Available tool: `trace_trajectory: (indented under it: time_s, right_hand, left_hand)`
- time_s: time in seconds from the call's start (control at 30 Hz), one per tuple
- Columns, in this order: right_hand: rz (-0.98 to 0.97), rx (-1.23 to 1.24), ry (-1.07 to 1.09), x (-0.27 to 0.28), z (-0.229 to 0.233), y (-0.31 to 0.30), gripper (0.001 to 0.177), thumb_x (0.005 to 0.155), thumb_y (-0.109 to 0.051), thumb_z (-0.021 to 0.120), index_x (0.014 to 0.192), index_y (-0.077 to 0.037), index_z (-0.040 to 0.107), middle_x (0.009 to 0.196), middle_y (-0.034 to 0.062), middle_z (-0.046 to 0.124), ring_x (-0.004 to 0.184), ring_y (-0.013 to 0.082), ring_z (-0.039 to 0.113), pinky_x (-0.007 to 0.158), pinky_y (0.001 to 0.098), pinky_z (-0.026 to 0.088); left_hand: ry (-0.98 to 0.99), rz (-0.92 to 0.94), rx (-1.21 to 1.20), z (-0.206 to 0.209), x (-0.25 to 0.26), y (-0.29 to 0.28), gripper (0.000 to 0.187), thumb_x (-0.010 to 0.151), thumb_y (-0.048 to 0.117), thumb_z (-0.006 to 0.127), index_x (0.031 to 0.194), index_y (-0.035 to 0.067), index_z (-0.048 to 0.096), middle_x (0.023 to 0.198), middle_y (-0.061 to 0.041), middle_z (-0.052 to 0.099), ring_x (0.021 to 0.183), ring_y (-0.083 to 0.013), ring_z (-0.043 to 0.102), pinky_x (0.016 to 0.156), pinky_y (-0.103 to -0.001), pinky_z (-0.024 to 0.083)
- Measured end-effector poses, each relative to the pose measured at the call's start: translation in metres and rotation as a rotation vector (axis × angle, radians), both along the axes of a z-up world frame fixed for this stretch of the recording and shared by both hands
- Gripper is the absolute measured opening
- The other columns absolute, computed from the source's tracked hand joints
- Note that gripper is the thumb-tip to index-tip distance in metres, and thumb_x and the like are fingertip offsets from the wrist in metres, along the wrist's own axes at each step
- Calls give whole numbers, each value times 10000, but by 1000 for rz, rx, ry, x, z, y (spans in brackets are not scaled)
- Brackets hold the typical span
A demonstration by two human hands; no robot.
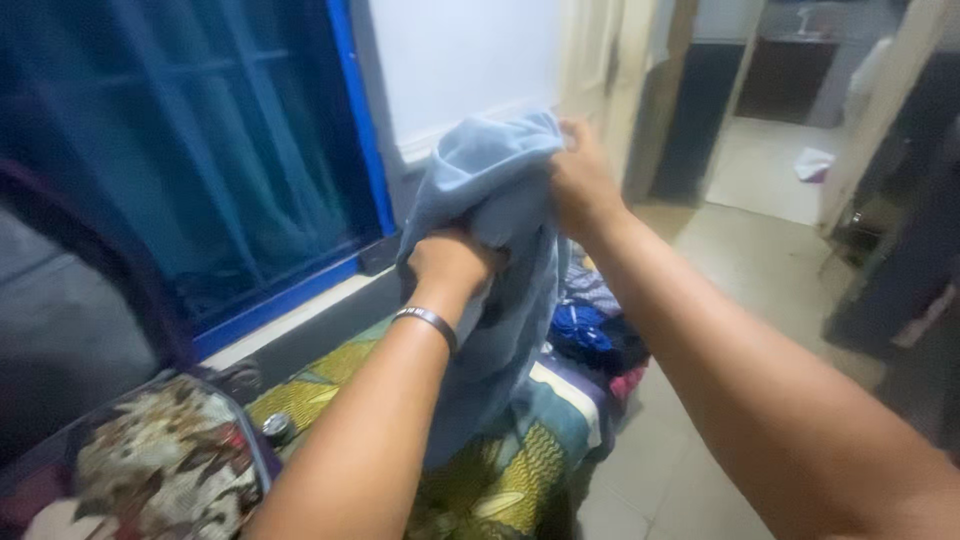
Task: The person removes clothing items from a suitcase and place them onto a nearby surface. They handle a blue shirt, a plaid shirt, denim jeans, a beige undergarment, a black garment, and a patterned fabric individually.
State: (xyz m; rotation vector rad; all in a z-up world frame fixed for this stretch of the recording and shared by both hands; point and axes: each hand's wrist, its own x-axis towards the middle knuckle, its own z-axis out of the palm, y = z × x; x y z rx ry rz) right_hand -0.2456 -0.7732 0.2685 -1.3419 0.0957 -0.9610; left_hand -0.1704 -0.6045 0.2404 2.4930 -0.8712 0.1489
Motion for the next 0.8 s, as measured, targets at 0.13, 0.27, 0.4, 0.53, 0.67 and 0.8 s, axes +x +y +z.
trace_trajectory:
  time_s: [0.13,0.27,0.4,0.53,0.67,0.8]
  right_hand:
    - [-69,-48,-23,-12,-3,-30,433,911,-24,568,1339,-59,508,1170,182,678,983,235,689,783,330,588]
    - [-155,-157,-37,4,8,-78,451,894,18,538,1340,-47,526,1162,171,666,977,227,686,776,319,589]
    - [-180,-260,-111,32,12,-115,439,896,52,568,1323,-42,525,1163,158,658,1002,220,671,811,314,579]
    - [-246,-257,-84,60,20,-142,431,888,37,575,1305,-59,522,1158,137,659,1018,208,669,834,321,574]
    - [-338,-417,-134,93,8,-181,385,948,-5,640,1316,-56,537,1205,137,662,1104,205,652,945,315,552]
    - [-279,-513,-220,130,-41,-223,442,947,-20,682,1350,-62,505,1308,140,633,1262,240,608,1096,346,484]
  left_hand:
    - [53,-11,112,-5,2,-41,846,761,733,690,1373,150,649,1379,-195,634,1252,-367,639,1008,-480,535]
    - [5,-17,161,-9,26,-97,929,765,802,646,1426,154,564,1415,-199,567,1275,-377,583,997,-483,518]
    - [-24,-97,96,-31,98,-195,880,875,781,514,1419,94,598,1461,-182,576,1343,-356,562,1070,-469,483]
    - [-74,-224,-84,-74,162,-289,878,904,731,487,1481,70,488,1531,-202,463,1417,-358,439,1159,-445,348]
    - [-192,-408,-256,-113,222,-377,809,963,656,477,1486,39,474,1549,-211,445,1445,-358,387,1202,-442,275]
    - [-78,-541,37,-153,260,-408,643,950,501,522,1427,76,593,1514,-179,549,1421,-319,492,1199,-440,343]
